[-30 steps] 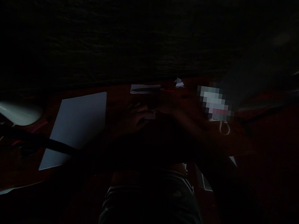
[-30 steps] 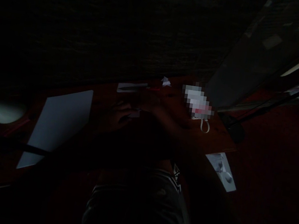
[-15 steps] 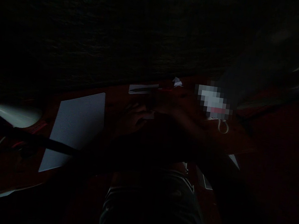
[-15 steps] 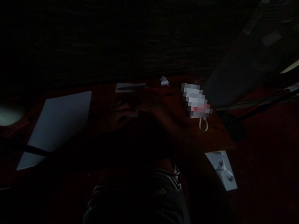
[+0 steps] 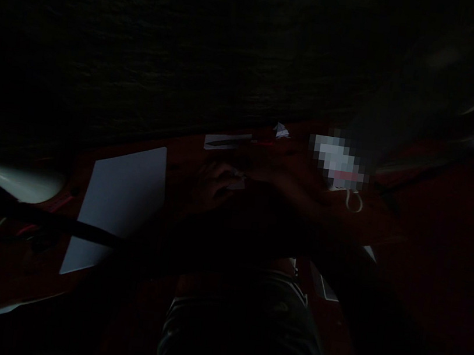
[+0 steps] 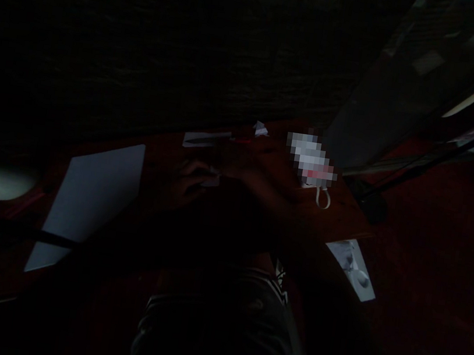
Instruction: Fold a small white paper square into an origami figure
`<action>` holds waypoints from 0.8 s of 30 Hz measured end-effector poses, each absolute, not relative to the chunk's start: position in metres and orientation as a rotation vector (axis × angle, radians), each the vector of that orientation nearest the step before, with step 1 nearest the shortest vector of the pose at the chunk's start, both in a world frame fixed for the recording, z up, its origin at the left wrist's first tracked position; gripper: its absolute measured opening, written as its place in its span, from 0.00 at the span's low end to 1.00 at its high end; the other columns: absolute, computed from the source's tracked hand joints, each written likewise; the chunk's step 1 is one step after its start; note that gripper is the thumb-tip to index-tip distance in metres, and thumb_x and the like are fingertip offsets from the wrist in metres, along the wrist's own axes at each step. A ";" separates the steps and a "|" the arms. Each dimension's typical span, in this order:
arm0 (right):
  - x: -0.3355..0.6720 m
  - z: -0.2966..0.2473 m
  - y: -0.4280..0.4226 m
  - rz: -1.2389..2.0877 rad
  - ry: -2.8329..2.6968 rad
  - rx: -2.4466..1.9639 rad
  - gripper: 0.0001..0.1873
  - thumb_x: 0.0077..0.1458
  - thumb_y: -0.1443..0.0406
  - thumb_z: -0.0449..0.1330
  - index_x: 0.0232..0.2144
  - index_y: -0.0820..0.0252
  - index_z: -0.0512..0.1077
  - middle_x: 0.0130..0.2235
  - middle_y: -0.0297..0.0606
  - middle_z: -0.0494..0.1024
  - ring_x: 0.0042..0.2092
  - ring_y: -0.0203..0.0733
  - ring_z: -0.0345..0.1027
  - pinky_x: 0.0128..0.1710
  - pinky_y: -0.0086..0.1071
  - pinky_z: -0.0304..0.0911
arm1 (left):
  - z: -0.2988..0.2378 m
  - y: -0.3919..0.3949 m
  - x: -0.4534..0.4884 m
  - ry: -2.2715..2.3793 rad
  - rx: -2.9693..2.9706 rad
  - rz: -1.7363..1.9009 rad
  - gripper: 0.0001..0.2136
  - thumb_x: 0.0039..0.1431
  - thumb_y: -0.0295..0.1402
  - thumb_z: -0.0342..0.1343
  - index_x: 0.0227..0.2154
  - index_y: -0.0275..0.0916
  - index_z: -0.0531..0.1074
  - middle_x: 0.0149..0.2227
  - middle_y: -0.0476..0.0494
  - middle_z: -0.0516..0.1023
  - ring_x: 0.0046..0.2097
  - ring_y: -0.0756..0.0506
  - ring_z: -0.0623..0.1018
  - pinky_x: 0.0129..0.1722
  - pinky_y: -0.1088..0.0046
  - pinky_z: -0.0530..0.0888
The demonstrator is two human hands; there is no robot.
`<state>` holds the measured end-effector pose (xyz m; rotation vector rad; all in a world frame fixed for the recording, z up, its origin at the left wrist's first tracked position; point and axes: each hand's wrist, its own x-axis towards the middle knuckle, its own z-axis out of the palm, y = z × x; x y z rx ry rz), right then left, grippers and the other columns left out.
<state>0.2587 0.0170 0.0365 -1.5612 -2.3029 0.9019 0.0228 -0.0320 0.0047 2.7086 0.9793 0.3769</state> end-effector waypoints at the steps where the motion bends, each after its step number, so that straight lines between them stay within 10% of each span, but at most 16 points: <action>1: 0.262 0.039 0.015 0.847 -2.292 -1.631 0.13 0.74 0.63 0.65 0.52 0.54 0.89 0.54 0.47 0.91 0.52 0.52 0.84 0.50 0.38 0.73 | 0.003 -0.032 0.022 0.993 2.700 0.400 0.22 0.77 0.37 0.60 0.69 0.49 0.81 0.67 0.36 0.74 0.69 0.30 0.72 0.72 0.41 0.72; 12: 0.269 0.046 0.007 0.940 -2.441 -1.519 0.10 0.69 0.70 0.67 0.46 0.58 0.89 0.54 0.42 0.92 0.51 0.45 0.83 0.48 0.32 0.69 | -0.007 -0.025 0.021 1.070 2.588 0.564 0.15 0.78 0.33 0.59 0.58 0.52 0.87 0.60 0.40 0.75 0.64 0.35 0.75 0.68 0.48 0.76; 24: 0.263 0.039 0.010 1.123 -2.016 -1.419 0.07 0.64 0.71 0.63 0.43 0.58 0.79 0.46 0.41 0.87 0.48 0.45 0.78 0.47 0.32 0.72 | -0.023 -0.008 0.015 1.266 1.958 0.937 0.14 0.71 0.38 0.65 0.55 0.43 0.73 0.52 0.41 0.87 0.56 0.39 0.86 0.63 0.54 0.81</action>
